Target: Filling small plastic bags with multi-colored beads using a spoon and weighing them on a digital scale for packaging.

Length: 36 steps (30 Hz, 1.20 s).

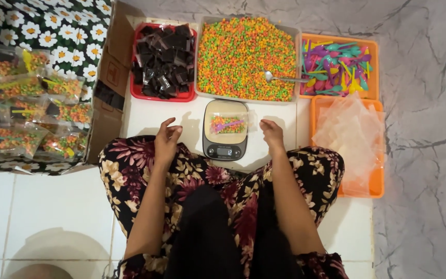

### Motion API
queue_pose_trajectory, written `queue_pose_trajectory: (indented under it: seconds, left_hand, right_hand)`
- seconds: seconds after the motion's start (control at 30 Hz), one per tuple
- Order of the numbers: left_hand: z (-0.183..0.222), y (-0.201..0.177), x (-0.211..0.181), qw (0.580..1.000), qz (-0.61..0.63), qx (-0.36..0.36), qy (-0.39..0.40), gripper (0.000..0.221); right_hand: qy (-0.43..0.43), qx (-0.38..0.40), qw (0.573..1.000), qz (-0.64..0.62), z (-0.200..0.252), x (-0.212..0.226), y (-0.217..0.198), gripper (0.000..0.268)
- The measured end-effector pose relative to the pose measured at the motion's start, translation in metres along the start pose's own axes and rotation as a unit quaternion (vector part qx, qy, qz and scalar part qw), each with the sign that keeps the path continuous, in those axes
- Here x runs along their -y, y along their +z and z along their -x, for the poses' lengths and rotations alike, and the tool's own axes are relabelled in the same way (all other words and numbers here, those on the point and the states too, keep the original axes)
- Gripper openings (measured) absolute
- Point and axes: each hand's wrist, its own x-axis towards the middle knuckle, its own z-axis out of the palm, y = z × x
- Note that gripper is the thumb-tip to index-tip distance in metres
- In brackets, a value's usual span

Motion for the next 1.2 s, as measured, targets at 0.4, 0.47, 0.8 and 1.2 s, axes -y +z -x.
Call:
queue_pose_trajectory:
  seconds: [0.4, 0.47, 0.8, 1.2]
  left_hand:
    - [-0.012, 0.007, 0.024, 0.999, 0.025, 0.031, -0.024, 0.042]
    - [-0.011, 0.007, 0.019, 0.999, 0.026, 0.033, -0.024, 0.042]
    - [-0.001, 0.015, -0.014, 0.998, -0.013, 0.052, 0.029, 0.05]
    - [-0.009, 0.029, -0.056, 0.975, 0.067, 0.171, 0.125, 0.096]
  right_hand:
    - [-0.012, 0.086, 0.996, 0.035, 0.014, 0.014, 0.009, 0.043]
    - [-0.028, 0.09, 0.995, 0.023, 0.017, 0.016, 0.012, 0.039]
    - [-0.406, 0.137, 0.899, 0.095, 0.146, 0.178, -0.003, 0.01]
    - [-0.46, 0.292, 0.825, 0.15, 0.175, 0.226, 0.036, 0.009]
